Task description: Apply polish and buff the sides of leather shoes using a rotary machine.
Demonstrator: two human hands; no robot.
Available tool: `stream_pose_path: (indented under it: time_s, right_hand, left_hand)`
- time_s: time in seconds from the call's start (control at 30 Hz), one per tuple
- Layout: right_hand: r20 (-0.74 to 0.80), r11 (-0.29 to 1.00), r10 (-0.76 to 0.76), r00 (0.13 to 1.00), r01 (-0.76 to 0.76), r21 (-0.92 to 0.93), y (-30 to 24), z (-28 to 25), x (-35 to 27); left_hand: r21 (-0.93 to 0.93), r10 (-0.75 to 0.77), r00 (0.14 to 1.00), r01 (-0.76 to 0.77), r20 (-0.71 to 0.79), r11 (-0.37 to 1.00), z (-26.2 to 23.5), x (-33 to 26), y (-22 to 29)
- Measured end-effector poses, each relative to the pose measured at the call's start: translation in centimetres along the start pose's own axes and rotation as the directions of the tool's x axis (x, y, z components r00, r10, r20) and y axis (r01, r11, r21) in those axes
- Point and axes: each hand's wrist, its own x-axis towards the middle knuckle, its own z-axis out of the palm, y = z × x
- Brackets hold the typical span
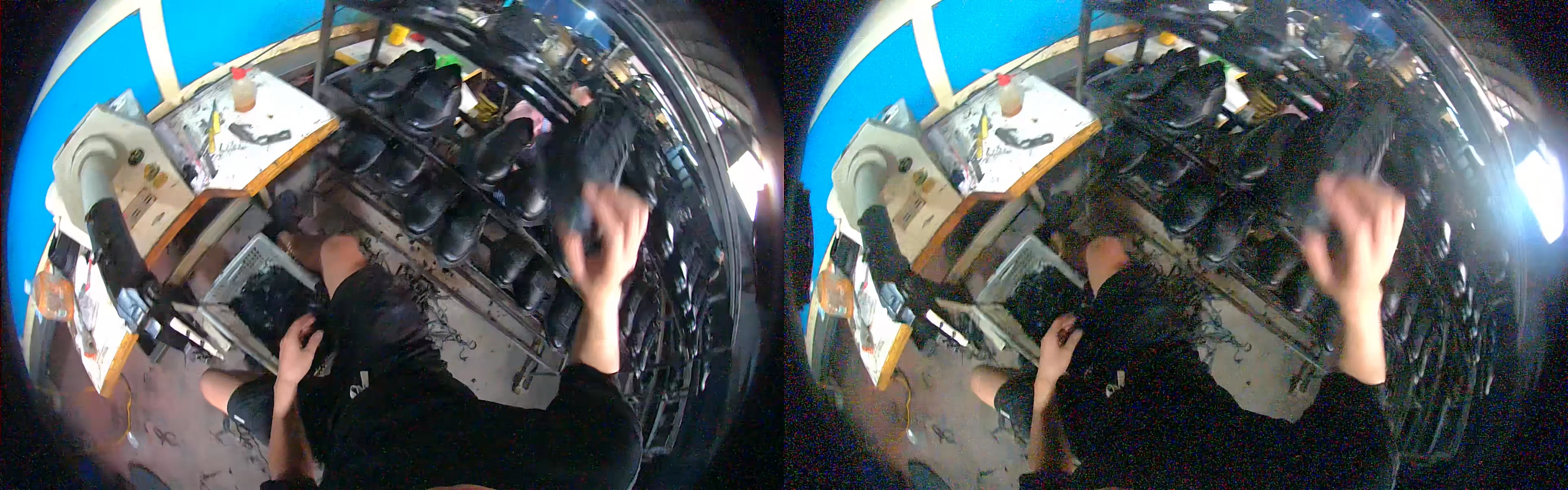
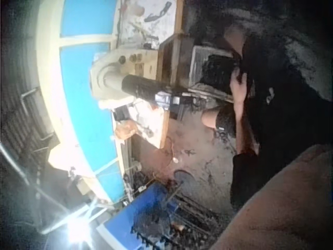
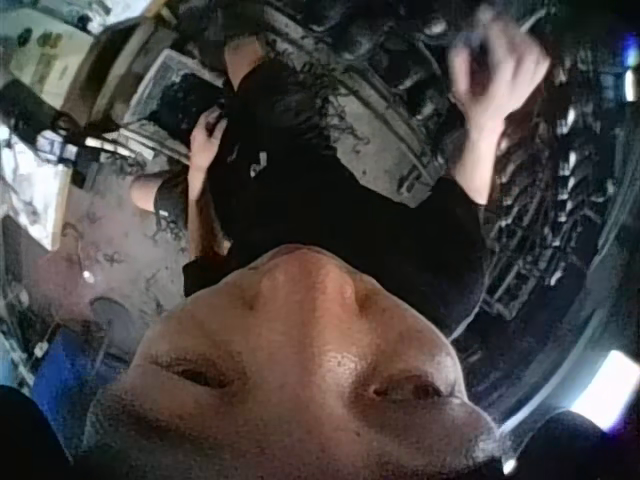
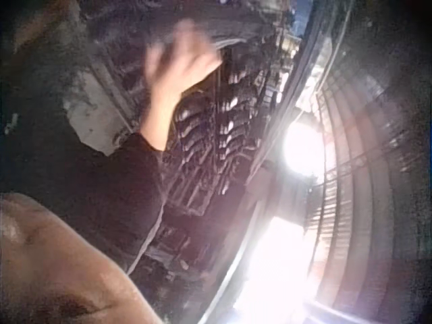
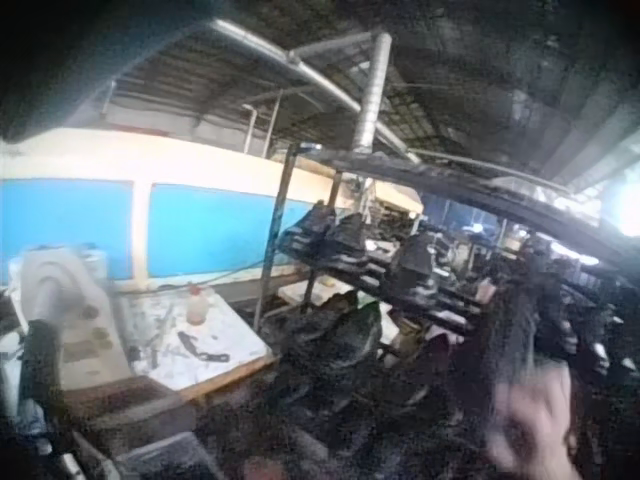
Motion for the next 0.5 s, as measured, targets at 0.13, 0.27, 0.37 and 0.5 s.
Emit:
stream_pose_path:
  time_s: [0.13, 0.27, 0.37, 0.5]
  right_hand:
    - [-0.187, 0.821, -0.138, 0.973, 0.218, 0.527, -7.5, 2.6, -2.4]
    - [0.393, -0.068, 0.522, 0.757, -0.422, 0.904, -14.6, 13.2, -5.2]
    - [0.781, -0.726, 0.26, 0.567, -0.418, 0.546, -18.0, 19.4, -7.3]
    - [0.801, -0.669, -0.001, 0.599, -0.596, 0.444, -19.7, 23.3, -8.3]
  left_hand:
    - [-0.219, 0.099, 0.992, -0.079, 0.081, 0.973, 0.0, -0.2, 5.9]
    - [-0.861, 0.107, 0.993, -0.098, -0.051, 0.5, -1.2, -2.7, 9.5]
    - [-0.73, 0.114, 0.931, -0.345, -0.348, 0.59, -3.8, -5.0, 10.7]
    - [-0.335, 0.125, 0.838, -0.344, -0.531, 0.877, -5.9, -6.7, 13.3]
